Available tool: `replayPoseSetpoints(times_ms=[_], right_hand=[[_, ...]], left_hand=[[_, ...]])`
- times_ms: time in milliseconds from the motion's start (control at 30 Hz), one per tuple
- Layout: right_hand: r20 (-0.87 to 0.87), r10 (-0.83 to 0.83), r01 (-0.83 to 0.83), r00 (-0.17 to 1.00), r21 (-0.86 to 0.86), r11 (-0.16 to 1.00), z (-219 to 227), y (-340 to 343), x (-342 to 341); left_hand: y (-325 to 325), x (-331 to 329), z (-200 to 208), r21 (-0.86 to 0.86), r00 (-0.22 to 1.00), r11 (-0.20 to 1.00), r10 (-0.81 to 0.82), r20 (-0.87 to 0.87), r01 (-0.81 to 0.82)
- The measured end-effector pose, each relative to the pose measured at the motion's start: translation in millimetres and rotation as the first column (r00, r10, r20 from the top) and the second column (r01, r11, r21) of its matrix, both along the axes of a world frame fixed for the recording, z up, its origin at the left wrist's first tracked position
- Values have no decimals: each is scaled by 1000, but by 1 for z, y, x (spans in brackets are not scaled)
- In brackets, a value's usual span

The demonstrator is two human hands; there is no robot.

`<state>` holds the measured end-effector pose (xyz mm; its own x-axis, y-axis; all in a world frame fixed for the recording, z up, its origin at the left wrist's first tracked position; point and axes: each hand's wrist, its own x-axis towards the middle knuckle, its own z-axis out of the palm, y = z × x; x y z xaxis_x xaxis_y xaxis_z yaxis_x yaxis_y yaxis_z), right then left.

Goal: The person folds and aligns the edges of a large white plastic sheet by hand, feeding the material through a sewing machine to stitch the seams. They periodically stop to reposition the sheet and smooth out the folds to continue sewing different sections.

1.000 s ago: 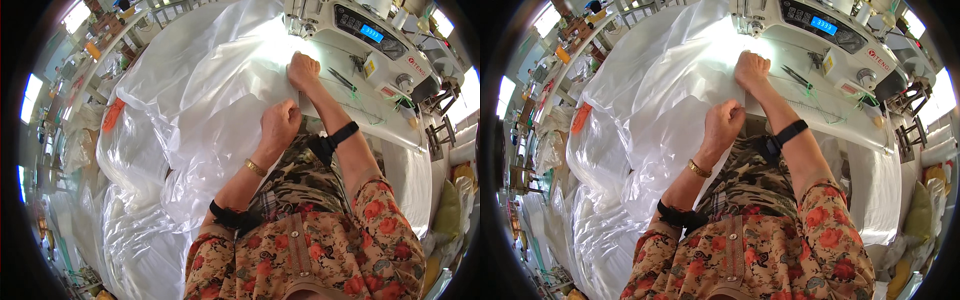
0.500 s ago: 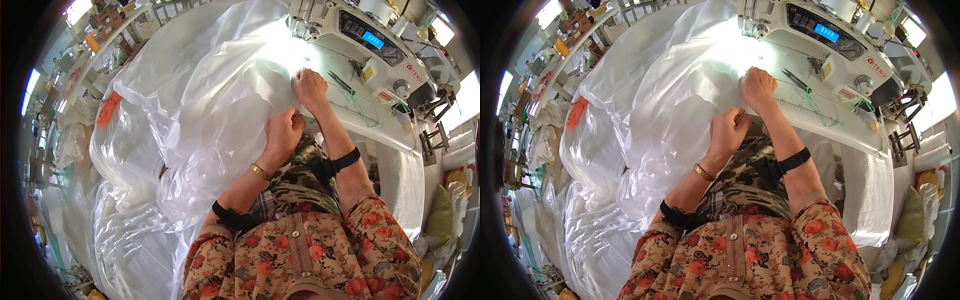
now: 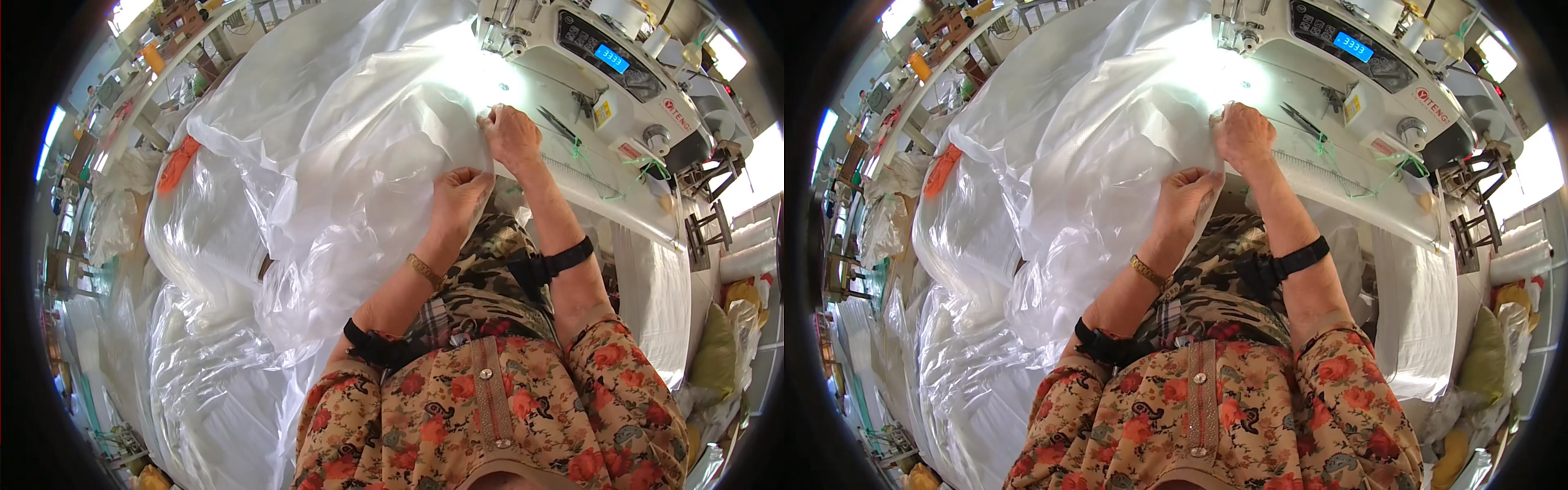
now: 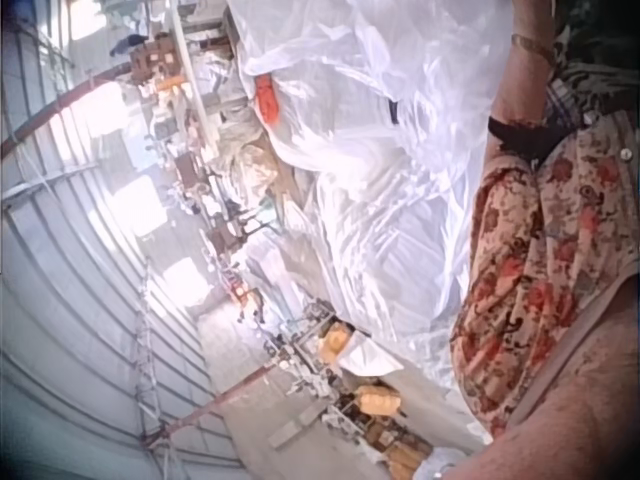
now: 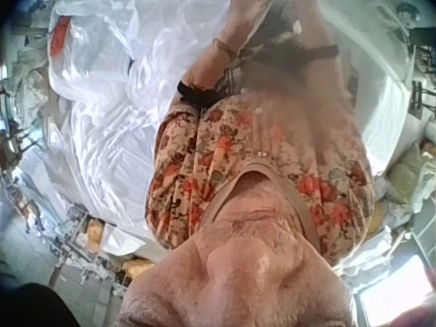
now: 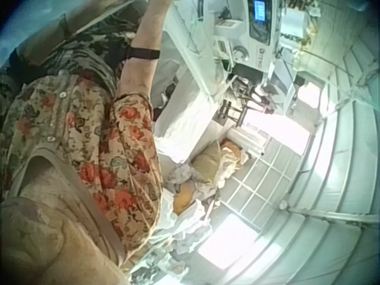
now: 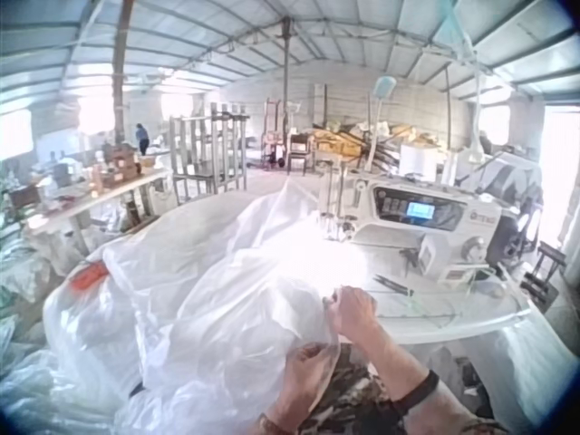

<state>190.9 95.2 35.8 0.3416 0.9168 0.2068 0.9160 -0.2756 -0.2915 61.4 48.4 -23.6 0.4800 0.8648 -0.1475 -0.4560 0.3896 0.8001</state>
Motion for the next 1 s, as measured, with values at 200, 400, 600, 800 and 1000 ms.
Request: replayPoseSetpoints(times_ms=[200, 400, 600, 800, 1000], right_hand=[[77, 18, -17, 997, -24, 1000, -5, -1, 0], [-36, 4, -4, 999, -11, 1000, 7, -3, -8], [-35, -39, 38, 999, -30, 999, 4, 26, 13], [94, 16, -4, 995, -130, 992, 14, 63, 21], [114, 59, -44, 992, -133, 990, 6, 61, 25]], left_hand=[[-2, 4, 4, -97, 997, 995, 15, 78, -8], [3, -3, 1, -86, 980, 995, -30, 199, 48], [4, -10, 7, -160, 970, 983, -52, 239, 92], [1, -12, 8, -172, 971, 982, -35, 236, 77], [-9, -6, 18, -144, 990, 989, -25, 139, 45]])
